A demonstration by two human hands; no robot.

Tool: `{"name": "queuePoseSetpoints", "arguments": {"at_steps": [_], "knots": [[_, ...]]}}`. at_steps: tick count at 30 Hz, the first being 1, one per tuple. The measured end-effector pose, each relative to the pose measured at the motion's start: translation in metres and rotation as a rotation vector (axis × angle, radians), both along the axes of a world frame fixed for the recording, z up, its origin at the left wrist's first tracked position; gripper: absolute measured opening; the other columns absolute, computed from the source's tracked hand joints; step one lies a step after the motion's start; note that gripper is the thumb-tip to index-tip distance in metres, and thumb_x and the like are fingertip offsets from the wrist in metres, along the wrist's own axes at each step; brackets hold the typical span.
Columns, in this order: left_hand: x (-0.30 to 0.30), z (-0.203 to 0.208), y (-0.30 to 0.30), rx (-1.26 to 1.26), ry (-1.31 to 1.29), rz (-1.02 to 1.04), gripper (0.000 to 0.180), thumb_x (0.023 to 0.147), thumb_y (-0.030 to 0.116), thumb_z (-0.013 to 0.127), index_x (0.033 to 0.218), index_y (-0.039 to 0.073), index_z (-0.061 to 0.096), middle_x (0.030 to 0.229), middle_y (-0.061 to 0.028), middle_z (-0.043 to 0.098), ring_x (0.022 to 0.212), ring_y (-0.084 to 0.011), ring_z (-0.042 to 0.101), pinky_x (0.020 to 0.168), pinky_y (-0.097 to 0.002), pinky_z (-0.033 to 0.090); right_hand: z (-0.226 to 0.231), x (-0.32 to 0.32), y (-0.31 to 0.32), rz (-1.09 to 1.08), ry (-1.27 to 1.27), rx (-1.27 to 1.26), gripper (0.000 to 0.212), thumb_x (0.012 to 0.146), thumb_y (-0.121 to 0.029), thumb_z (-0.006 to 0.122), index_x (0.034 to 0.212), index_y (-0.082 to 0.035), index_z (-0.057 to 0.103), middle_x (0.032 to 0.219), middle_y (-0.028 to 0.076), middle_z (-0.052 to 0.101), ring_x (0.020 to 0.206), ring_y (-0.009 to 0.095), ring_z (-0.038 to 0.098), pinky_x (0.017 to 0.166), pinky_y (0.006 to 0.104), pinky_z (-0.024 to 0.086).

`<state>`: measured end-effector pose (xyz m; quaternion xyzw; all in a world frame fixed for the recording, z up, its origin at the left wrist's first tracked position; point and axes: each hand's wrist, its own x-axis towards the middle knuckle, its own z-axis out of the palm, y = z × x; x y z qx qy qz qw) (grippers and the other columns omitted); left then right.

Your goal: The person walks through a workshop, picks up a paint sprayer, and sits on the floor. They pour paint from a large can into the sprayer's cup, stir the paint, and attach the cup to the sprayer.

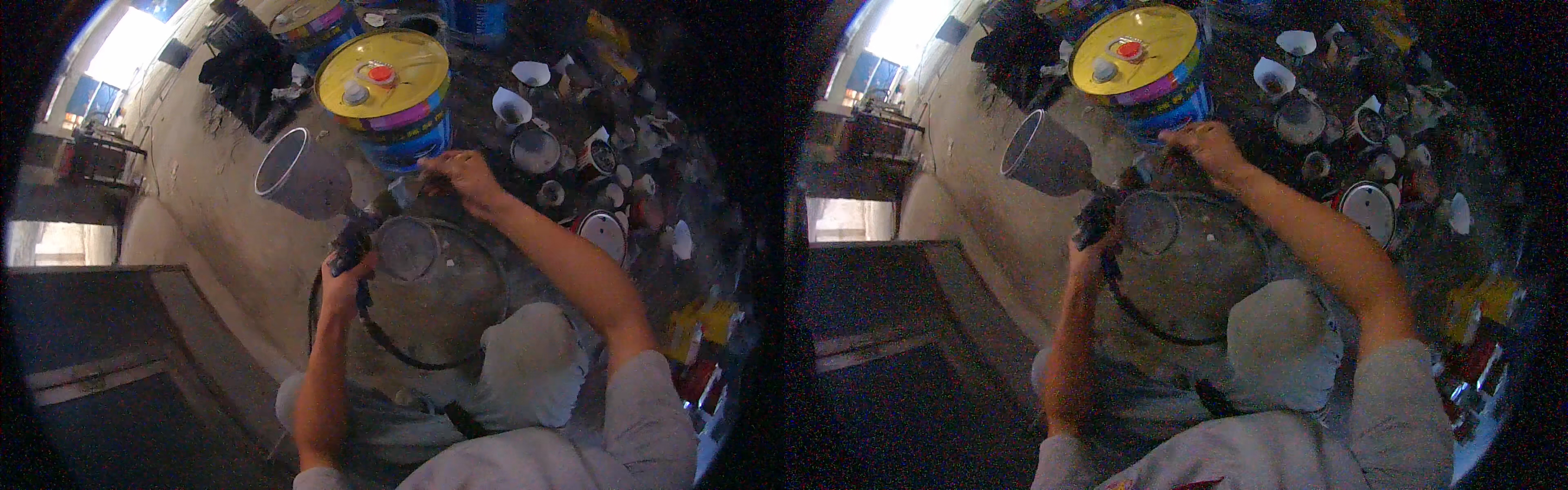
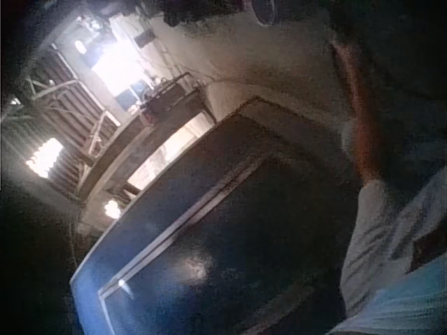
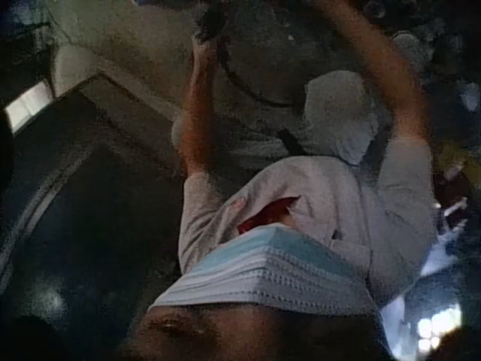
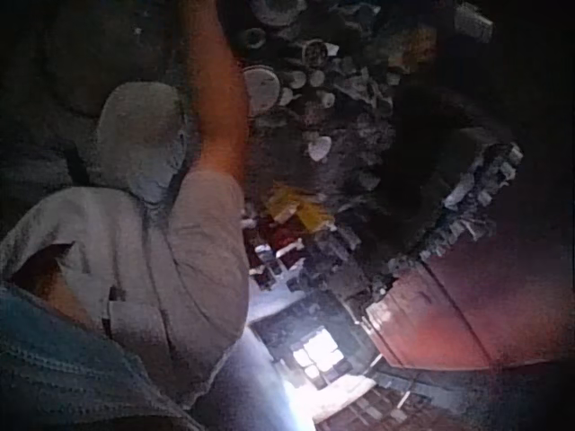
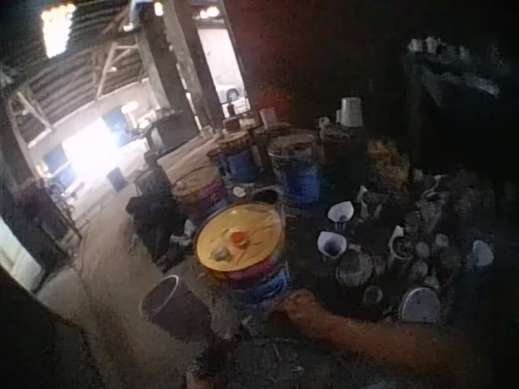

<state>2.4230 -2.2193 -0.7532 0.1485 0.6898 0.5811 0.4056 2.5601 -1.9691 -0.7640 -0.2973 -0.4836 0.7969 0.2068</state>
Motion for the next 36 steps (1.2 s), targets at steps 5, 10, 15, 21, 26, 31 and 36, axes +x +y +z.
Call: {"name": "queuePoseSetpoints", "arguments": {"at_steps": [5, 10, 15, 21, 26, 31, 36], "knots": [[0.006, -0.004, -0.001, 0.006, -0.035, 0.020, 0.025, 0.079, 0.002, 0.074, 0.102, 0.003, 0.065, 0.084, -0.0015, 0.063, 0.069, -0.0133, 0.057, 0.061, -0.0285, 0.045, -0.020, -0.004, 0.003, -0.097, -0.017, 0.051, 0.020, 0.084, -0.018, 0.077, 0.082, -0.001, 0.067, 0.077, 0.008, 0.068, 0.065, 0.017, 0.066, 0.057, 0.0311, 0.055], [0.007, -0.001, 0.003, -0.044, -0.089, 0.016, 0.028, 0.081, 0.002, 0.072, 0.107, 0.003, 0.064, 0.086, -0.0034, 0.063, 0.070, -0.0149, 0.058, 0.062, -0.0293, 0.046, -0.029, -0.005, 0.000, -0.169, -0.067, 0.035, 0.021, 0.082, -0.017, 0.077, 0.075, 0.000, 0.067, 0.074, 0.009, 0.067, 0.062, 0.016, 0.065, 0.053, 0.0306, 0.054], [0.005, -0.003, 0.004, -0.116, -0.078, 0.022, 0.031, 0.080, 0.005, 0.074, 0.109, 0.003, 0.064, 0.090, -0.0045, 0.064, 0.071, -0.0163, 0.058, 0.062, -0.0321, 0.047, -0.056, -0.014, 0.001, -0.070, -0.169, 0.012, 0.022, 0.082, -0.016, 0.078, 0.074, 0.002, 0.068, 0.070, 0.009, 0.067, 0.055, 0.017, 0.064, 0.049, 0.0308, 0.053], [0.000, -0.011, 0.003, -0.054, -0.133, 0.072, 0.029, 0.081, 0.007, 0.073, 0.107, 0.004, 0.063, 0.091, -0.0027, 0.063, 0.070, -0.0138, 0.055, 0.061, -0.0300, 0.045, -0.030, 0.001, 0.003, 0.013, -0.274, 0.153, 0.024, 0.083, -0.019, 0.077, 0.082, 0.003, 0.067, 0.072, 0.008, 0.068, 0.060, 0.015, 0.064, 0.058, 0.0293, 0.052], [-0.008, -0.011, -0.004, -0.094, -0.132, 0.062, 0.027, 0.081, 0.010, 0.075, 0.105, 0.005, 0.064, 0.087, -0.0007, 0.063, 0.066, -0.0118, 0.053, 0.059, -0.0272, 0.042, 0.040, 0.025, 0.016, -0.427, 0.129, 1.151, 0.020, 0.081, -0.016, 0.077, 0.093, -0.003, 0.068, 0.089, 0.010, 0.067, 0.081, 0.023, 0.066, 0.071, 0.0348, 0.054], [-0.010, -0.007, 0.001, -0.080, -0.098, 0.113, 0.020, 0.080, 0.014, 0.075, 0.094, 0.005, 0.066, 0.077, -0.0003, 0.061, 0.062, -0.0132, 0.052, 0.058, -0.0288, 0.041, 0.052, -0.013, 0.059, -0.429, -0.074, 1.532, 0.023, 0.083, -0.009, 0.074, 0.103, -0.003, 0.066, 0.108, 0.014, 0.061, 0.094, 0.030, 0.065, 0.079, 0.0364, 0.054], [-0.012, 0.006, -0.001, -0.095, -0.052, 0.105, 0.018, 0.080, 0.017, 0.076, 0.091, 0.005, 0.068, 0.073, -0.0007, 0.060, 0.062, -0.0145, 0.052, 0.058, -0.0302, 0.041, 0.062, -0.045, 0.068, -0.173, -0.335, 1.837, 0.045, 0.086, -0.031, 0.073, 0.116, 0.000, 0.060, 0.119, 0.018, 0.057, 0.095, 0.034, 0.064, 0.083, 0.0392, 0.052]]}}
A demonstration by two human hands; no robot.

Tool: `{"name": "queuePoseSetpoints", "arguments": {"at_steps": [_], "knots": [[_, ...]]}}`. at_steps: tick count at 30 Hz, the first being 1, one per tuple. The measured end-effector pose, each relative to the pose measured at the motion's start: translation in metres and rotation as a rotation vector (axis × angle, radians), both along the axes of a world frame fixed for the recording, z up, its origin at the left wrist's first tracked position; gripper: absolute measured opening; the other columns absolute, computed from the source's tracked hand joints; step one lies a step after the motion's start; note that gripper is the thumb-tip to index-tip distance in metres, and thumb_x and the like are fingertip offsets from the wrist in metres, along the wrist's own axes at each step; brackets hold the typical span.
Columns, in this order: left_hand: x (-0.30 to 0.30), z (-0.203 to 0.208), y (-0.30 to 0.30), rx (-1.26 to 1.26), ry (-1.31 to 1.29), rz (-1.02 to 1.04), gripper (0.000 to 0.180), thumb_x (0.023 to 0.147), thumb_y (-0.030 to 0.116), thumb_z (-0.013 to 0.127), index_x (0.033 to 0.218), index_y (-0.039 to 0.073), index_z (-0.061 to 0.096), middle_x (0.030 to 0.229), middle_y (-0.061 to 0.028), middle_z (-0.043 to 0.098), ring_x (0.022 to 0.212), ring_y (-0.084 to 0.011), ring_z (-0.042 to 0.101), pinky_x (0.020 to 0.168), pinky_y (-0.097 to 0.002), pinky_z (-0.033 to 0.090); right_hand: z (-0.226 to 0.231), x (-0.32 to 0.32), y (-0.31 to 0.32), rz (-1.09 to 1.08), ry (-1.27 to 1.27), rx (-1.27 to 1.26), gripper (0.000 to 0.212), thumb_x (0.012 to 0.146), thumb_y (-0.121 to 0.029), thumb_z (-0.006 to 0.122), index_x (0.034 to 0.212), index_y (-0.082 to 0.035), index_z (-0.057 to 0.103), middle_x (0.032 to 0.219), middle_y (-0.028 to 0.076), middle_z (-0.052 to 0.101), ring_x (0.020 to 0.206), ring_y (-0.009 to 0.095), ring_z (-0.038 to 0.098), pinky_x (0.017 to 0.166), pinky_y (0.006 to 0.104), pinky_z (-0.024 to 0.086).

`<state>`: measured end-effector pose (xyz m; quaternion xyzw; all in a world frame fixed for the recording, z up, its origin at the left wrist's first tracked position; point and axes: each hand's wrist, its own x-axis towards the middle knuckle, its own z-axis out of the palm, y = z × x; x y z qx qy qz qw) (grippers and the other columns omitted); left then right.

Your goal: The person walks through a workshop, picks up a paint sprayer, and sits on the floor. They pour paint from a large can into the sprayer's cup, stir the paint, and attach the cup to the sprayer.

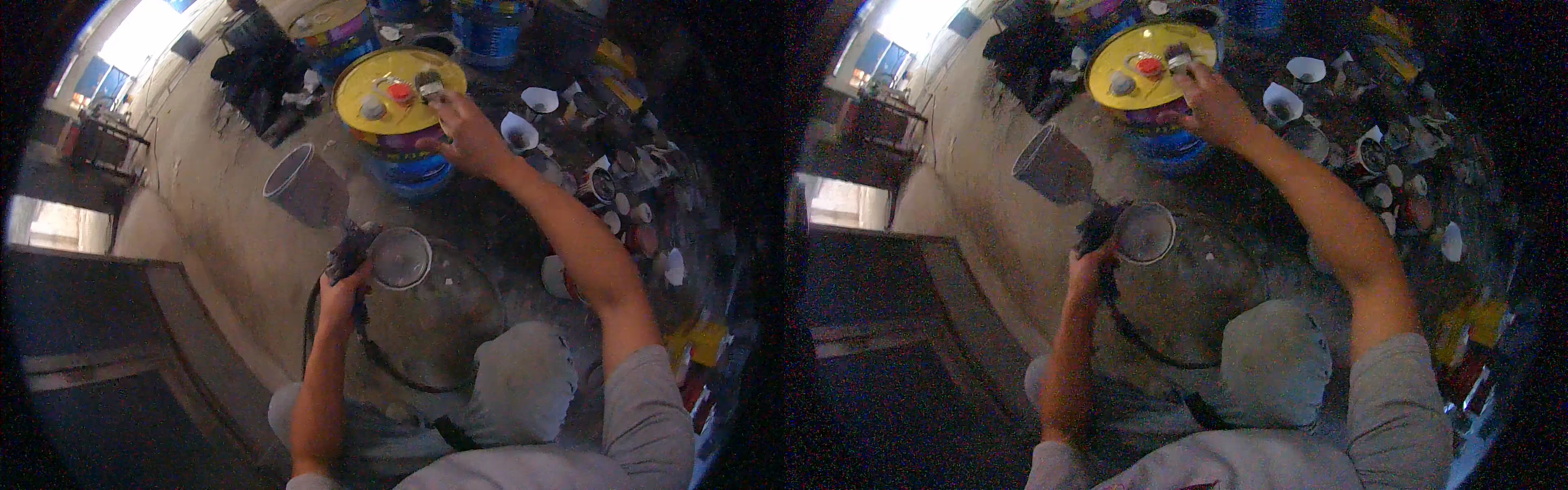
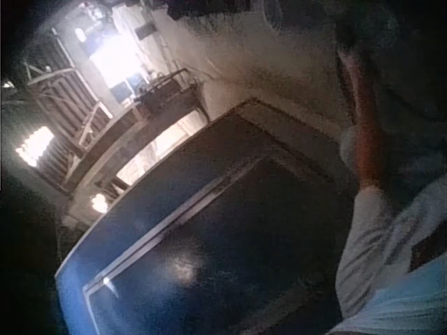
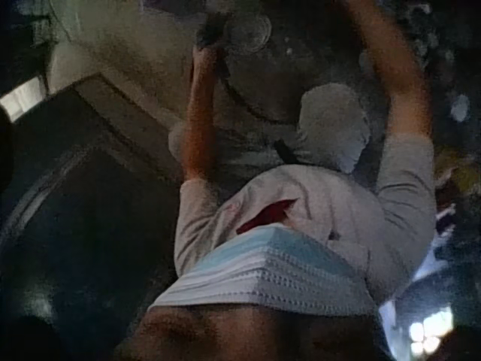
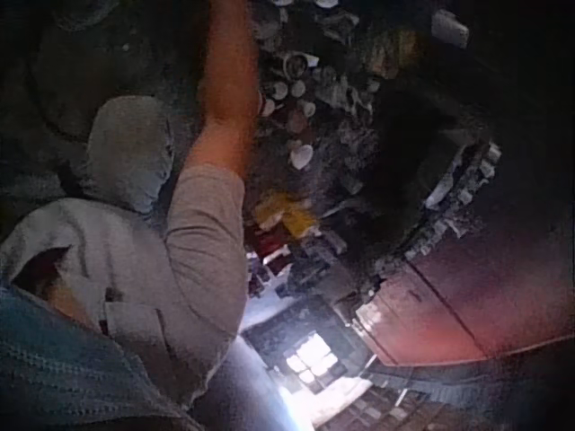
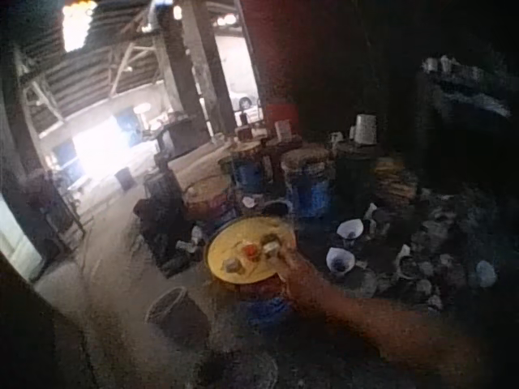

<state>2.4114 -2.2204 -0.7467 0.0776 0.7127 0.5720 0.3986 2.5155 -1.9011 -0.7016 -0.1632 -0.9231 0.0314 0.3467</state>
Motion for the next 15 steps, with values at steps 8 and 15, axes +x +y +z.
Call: {"name": "queuePoseSetpoints", "arguments": {"at_steps": [8, 15], "knots": [[0.002, 0.008, 0.001, 0.042, -0.016, 0.010, 0.017, 0.079, 0.012, 0.078, 0.090, 0.006, 0.066, 0.081, 0.0005, 0.063, 0.066, -0.0113, 0.054, 0.060, -0.0290, 0.042, -0.027, 0.045, -0.107, 0.123, -0.049, -1.003, 0.036, 0.083, -0.031, 0.075, 0.095, 0.002, 0.065, 0.093, 0.017, 0.067, 0.083, 0.028, 0.065, 0.075, 0.0368, 0.052], [0.005, 0.005, 0.002, 0.074, -0.036, -0.014, 0.017, 0.079, 0.012, 0.078, 0.090, 0.006, 0.066, 0.080, 0.0003, 0.064, 0.067, -0.0110, 0.055, 0.060, -0.0285, 0.044, -0.053, 0.047, -0.106, 0.114, -0.298, -1.489, 0.026, 0.080, -0.019, 0.074, 0.091, 0.002, 0.065, 0.082, 0.008, 0.067, 0.074, 0.013, 0.062, 0.065, 0.0308, 0.050]]}}
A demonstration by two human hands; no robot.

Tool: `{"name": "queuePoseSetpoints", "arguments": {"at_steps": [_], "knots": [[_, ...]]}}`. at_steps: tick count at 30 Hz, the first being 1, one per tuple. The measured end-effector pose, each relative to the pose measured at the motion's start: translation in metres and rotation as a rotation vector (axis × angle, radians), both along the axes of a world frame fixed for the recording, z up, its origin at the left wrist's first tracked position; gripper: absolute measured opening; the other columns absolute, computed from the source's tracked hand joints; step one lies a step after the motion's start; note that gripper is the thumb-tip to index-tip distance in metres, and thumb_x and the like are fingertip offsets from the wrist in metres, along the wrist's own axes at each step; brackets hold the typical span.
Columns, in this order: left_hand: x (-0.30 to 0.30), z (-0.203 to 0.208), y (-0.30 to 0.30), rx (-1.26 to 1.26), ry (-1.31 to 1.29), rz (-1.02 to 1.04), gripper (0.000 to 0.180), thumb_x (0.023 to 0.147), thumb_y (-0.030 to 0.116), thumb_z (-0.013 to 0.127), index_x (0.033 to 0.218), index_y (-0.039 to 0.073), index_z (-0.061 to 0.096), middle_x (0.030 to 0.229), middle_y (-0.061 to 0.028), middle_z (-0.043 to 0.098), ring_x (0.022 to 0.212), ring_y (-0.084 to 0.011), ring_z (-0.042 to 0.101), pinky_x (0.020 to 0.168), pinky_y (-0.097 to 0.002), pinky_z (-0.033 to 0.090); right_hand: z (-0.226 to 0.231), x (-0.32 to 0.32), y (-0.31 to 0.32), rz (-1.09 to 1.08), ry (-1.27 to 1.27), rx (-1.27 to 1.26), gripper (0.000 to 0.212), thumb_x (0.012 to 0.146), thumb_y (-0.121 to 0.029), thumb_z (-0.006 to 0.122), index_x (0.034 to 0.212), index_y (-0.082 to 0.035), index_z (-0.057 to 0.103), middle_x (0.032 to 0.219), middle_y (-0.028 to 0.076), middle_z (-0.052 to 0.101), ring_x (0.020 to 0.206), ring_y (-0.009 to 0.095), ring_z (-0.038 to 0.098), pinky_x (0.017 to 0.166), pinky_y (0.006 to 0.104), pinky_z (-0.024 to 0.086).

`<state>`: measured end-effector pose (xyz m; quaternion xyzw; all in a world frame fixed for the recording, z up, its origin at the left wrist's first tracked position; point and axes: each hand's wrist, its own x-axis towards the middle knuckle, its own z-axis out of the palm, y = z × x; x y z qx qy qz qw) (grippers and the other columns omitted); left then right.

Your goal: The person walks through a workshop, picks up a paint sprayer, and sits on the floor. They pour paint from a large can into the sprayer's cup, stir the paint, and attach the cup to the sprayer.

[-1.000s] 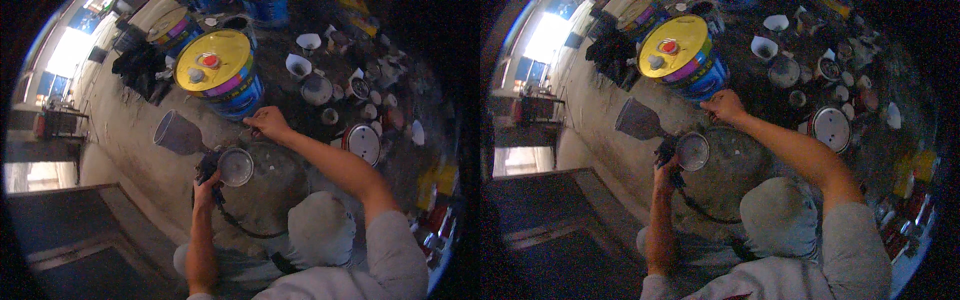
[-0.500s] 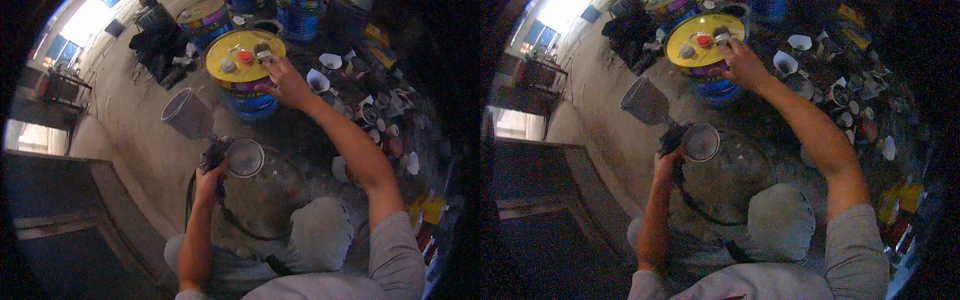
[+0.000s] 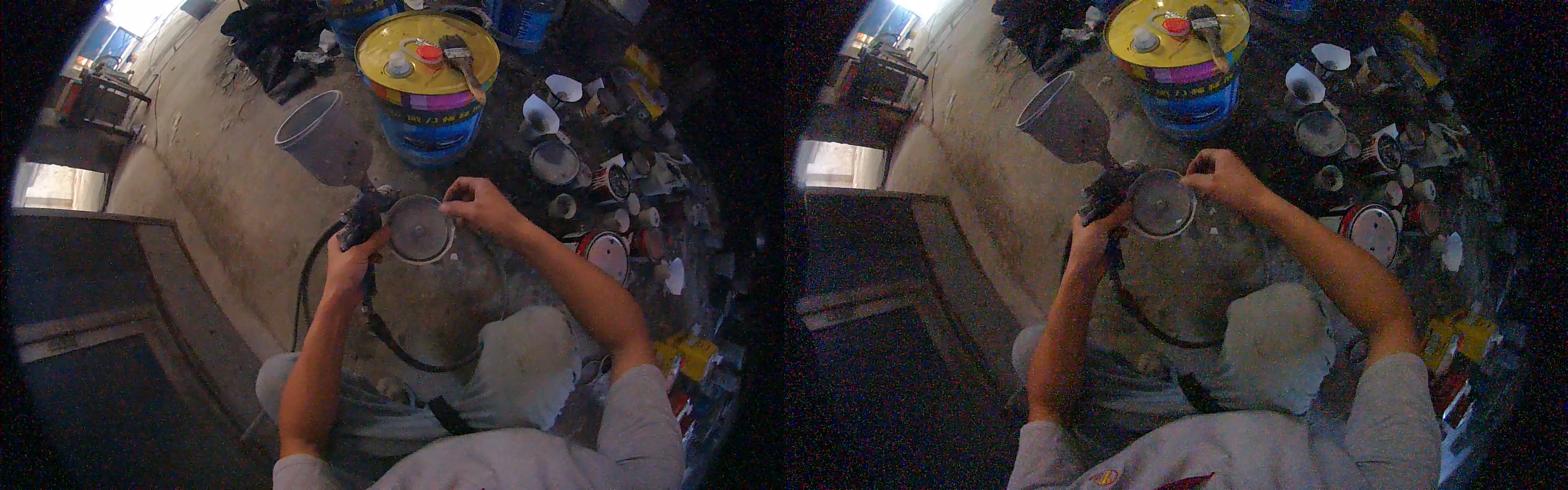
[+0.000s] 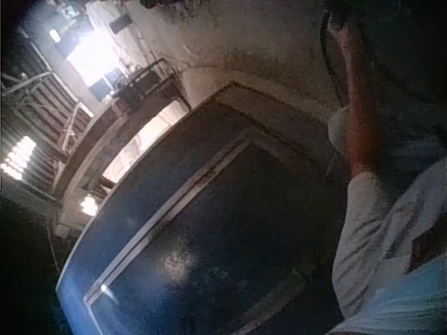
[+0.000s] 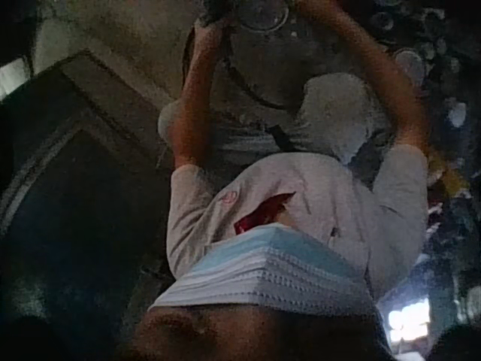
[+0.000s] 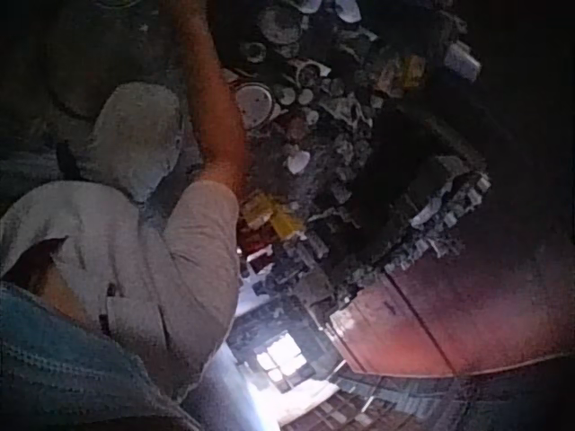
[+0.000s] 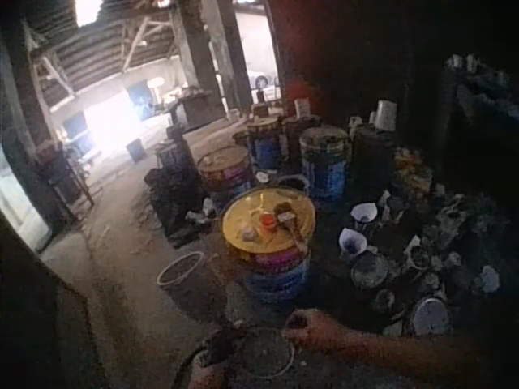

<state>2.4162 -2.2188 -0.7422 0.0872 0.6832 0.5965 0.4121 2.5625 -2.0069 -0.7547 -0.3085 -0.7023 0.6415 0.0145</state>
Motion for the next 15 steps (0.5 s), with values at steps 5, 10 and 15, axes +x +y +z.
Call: {"name": "queuePoseSetpoints", "arguments": {"at_steps": [5, 10, 15], "knots": [[0.001, -0.001, -0.003, -0.010, -0.041, 0.044, 0.019, 0.085, 0.021, 0.076, 0.092, 0.005, 0.066, 0.080, -0.0010, 0.064, 0.067, -0.0117, 0.056, 0.057, -0.0293, 0.044, 0.002, 0.007, -0.003, -0.017, 0.089, -0.099, 0.022, 0.078, -0.014, 0.073, 0.093, 0.000, 0.064, 0.076, 0.006, 0.064, 0.065, 0.012, 0.060, 0.056, 0.0273, 0.047], [-0.020, 0.012, -0.015, -0.108, -0.028, 0.142, 0.030, 0.088, 0.034, 0.073, 0.096, 0.006, 0.066, 0.079, -0.0019, 0.062, 0.067, -0.0135, 0.058, 0.055, -0.0303, 0.048, -0.003, 0.016, 0.009, -0.119, 0.089, -0.132, 0.023, 0.078, -0.013, 0.074, 0.094, 0.000, 0.062, 0.074, 0.006, 0.064, 0.062, 0.013, 0.062, 0.052, 0.0264, 0.049], [-0.042, 0.019, -0.021, 0.013, -0.067, 0.214, 0.040, 0.087, 0.041, 0.074, 0.102, 0.007, 0.063, 0.081, -0.0032, 0.062, 0.065, -0.0140, 0.059, 0.055, -0.0304, 0.049, -0.010, 0.033, 0.028, -0.198, 0.062, -0.057, 0.021, 0.081, -0.014, 0.073, 0.093, -0.001, 0.063, 0.077, 0.007, 0.065, 0.064, 0.013, 0.063, 0.053, 0.0265, 0.051]]}}
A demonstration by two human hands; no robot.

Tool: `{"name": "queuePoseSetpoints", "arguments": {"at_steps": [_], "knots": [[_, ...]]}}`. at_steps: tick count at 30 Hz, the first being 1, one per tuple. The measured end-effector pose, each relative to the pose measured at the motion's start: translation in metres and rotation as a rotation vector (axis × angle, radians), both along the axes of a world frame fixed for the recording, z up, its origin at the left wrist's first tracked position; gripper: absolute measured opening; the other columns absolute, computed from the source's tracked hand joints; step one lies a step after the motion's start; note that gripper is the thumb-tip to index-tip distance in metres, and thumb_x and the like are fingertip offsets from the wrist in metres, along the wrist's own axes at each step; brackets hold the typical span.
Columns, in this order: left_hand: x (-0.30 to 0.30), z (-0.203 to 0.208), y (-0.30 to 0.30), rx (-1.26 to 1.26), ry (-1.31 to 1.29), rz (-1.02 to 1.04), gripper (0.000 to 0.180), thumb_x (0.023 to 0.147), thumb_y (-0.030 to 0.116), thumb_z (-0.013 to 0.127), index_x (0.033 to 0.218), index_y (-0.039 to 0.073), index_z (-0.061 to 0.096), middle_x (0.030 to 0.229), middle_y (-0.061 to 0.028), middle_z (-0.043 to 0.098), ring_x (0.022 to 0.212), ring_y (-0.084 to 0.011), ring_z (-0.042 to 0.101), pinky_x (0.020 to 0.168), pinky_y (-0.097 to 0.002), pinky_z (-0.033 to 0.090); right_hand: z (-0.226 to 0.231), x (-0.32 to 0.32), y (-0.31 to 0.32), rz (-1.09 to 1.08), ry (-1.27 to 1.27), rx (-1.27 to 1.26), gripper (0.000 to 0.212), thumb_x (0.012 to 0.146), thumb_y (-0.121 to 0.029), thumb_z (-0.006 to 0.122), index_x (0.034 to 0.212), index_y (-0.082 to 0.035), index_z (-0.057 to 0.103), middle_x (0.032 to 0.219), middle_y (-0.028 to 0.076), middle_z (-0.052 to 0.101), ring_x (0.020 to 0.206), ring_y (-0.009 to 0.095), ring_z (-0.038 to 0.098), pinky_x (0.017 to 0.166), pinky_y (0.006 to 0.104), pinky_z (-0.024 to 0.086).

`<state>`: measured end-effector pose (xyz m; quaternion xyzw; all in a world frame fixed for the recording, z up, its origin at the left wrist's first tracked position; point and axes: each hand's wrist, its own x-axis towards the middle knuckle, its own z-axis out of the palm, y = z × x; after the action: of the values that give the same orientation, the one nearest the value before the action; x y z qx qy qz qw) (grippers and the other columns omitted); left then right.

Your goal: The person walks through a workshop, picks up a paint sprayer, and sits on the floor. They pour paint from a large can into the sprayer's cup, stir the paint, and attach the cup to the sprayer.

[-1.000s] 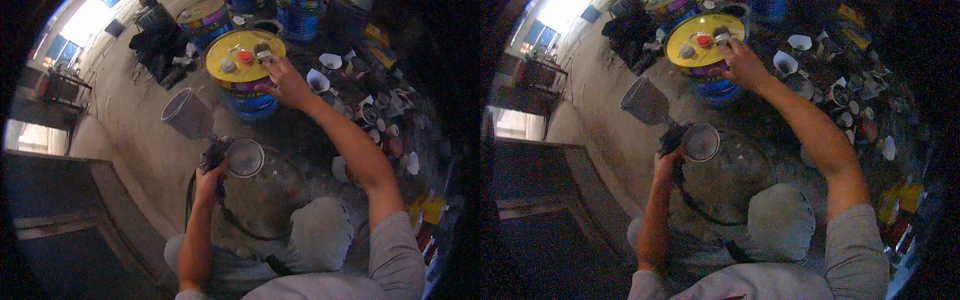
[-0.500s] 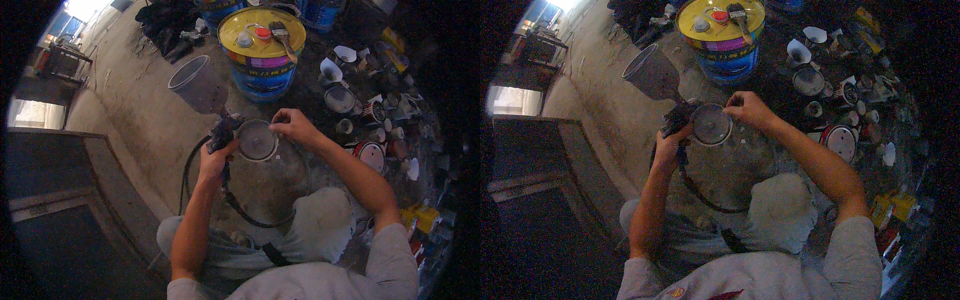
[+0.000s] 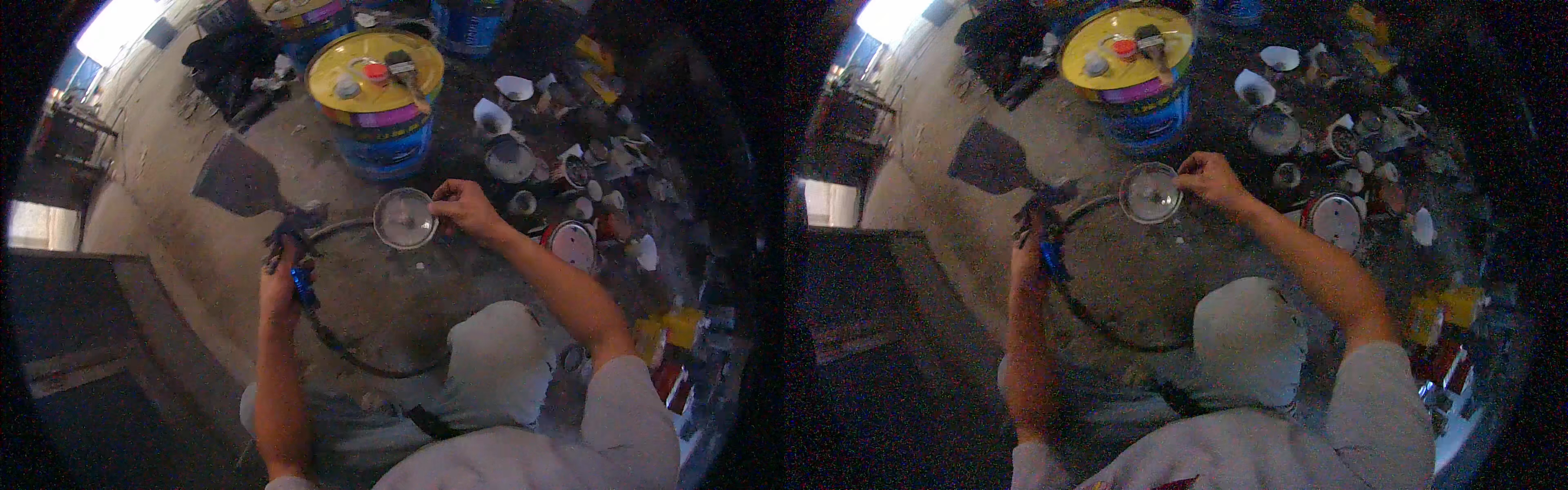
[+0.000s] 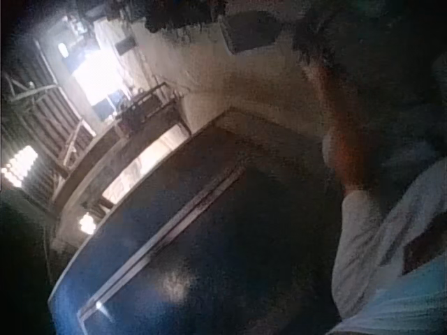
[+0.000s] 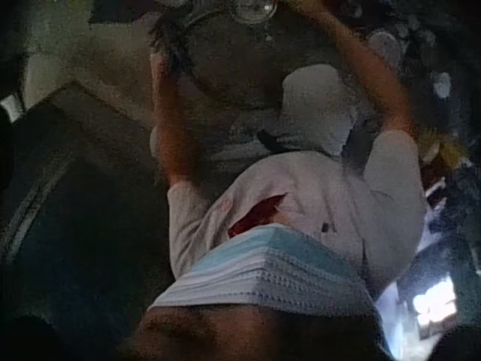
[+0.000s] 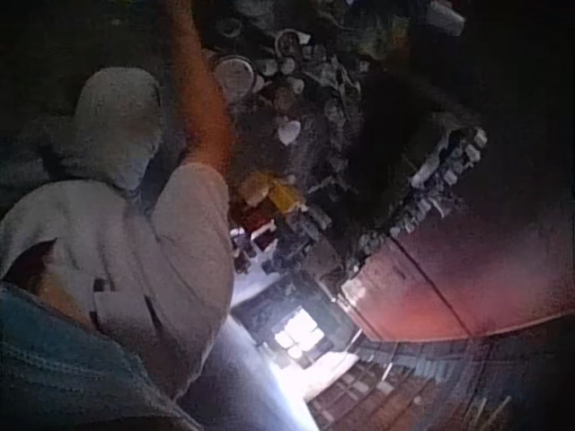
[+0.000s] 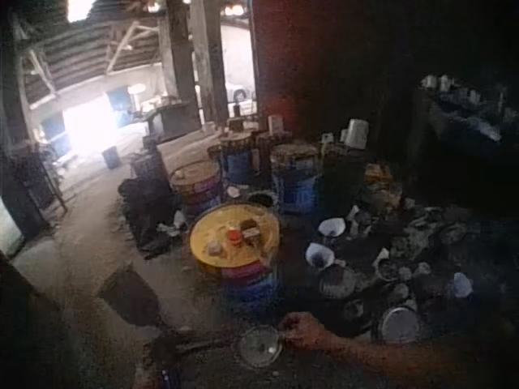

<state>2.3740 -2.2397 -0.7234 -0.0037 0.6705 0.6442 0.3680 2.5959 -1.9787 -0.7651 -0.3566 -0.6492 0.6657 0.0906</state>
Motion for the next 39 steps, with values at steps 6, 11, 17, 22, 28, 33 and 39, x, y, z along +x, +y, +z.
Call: {"name": "queuePoseSetpoints", "arguments": {"at_steps": [6, 11, 17, 22, 28, 33, 39], "knots": [[-0.004, -0.006, -0.007, 0.121, 0.005, 0.100, 0.035, 0.086, 0.035, 0.075, 0.101, 0.006, 0.063, 0.083, -0.0030, 0.062, 0.064, -0.0135, 0.058, 0.055, -0.0295, 0.049, -0.021, 0.034, 0.005, -0.211, -0.024, -0.029, 0.026, 0.081, -0.013, 0.074, 0.097, 0.002, 0.061, 0.079, 0.009, 0.066, 0.061, 0.015, 0.062, 0.051, 0.0277, 0.050], [-0.012, -0.006, -0.014, 0.091, 0.091, -0.014, 0.027, 0.086, 0.024, 0.076, 0.102, 0.006, 0.063, 0.086, -0.0023, 0.062, 0.067, -0.0131, 0.057, 0.057, -0.0281, 0.047, -0.033, 0.066, 0.013, -0.359, -0.061, 0.056, 0.028, 0.080, -0.013, 0.075, 0.098, 0.005, 0.063, 0.082, 0.013, 0.069, 0.062, 0.019, 0.065, 0.053, 0.0321, 0.053], [-0.035, 0.000, -0.015, 0.185, -0.025, 0.092, 0.028, 0.087, 0.024, 0.075, 0.104, 0.007, 0.062, 0.087, -0.0009, 0.058, 0.071, -0.0140, 0.058, 0.057, -0.0287, 0.047, 0.004, 0.068, 0.010, -0.420, -0.072, 0.089, 0.023, 0.083, -0.014, 0.073, 0.096, 0.003, 0.063, 0.079, 0.010, 0.068, 0.062, 0.017, 0.064, 0.052, 0.0308, 0.052], [-0.075, 0.007, -0.017, 0.236, -0.068, 0.062, 0.039, 0.088, 0.042, 0.072, 0.104, 0.008, 0.062, 0.091, -0.0043, 0.062, 0.072, -0.0166, 0.062, 0.057, -0.0291, 0.047, 0.037, 0.014, 0.000, -0.341, -0.058, 0.055, 0.026, 0.083, -0.017, 0.074, 0.097, 0.001, 0.063, 0.079, 0.009, 0.067, 0.062, 0.016, 0.064, 0.053, 0.0303, 0.052], [-0.131, -0.003, -0.039, 0.369, -0.198, 0.055, 0.053, 0.086, 0.055, 0.069, 0.103, 0.006, 0.062, 0.083, -0.0066, 0.066, 0.070, -0.0185, 0.065, 0.054, -0.0277, 0.046, 0.052, -0.070, -0.036, -0.240, 0.001, 0.063, 0.027, 0.085, -0.019, 0.074, 0.099, 0.001, 0.063, 0.081, 0.008, 0.066, 0.063, 0.018, 0.065, 0.055, 0.0304, 0.053], [-0.182, -0.024, -0.064, 0.432, -0.339, -0.035, 0.064, 0.079, 0.063, 0.069, 0.107, 0.007, 0.059, 0.081, -0.0065, 0.066, 0.070, -0.0210, 0.066, 0.049, -0.0284, 0.047, 0.058, -0.141, -0.053, -0.181, -0.018, 0.009, 0.023, 0.086, -0.014, 0.072, 0.097, 0.003, 0.061, 0.080, 0.010, 0.066, 0.063, 0.018, 0.065, 0.055, 0.0301, 0.054], [-0.203, -0.056, -0.086, 0.470, -0.296, 0.029, 0.072, 0.077, 0.068, 0.067, 0.113, 0.006, 0.056, 0.087, -0.0090, 0.064, 0.071, -0.0231, 0.066, 0.051, -0.0301, 0.050, -0.004, -0.210, -0.043, -0.119, -0.057, -0.003, 0.023, 0.085, -0.011, 0.072, 0.097, 0.005, 0.060, 0.078, 0.013, 0.067, 0.061, 0.020, 0.066, 0.050, 0.0312, 0.053]]}}
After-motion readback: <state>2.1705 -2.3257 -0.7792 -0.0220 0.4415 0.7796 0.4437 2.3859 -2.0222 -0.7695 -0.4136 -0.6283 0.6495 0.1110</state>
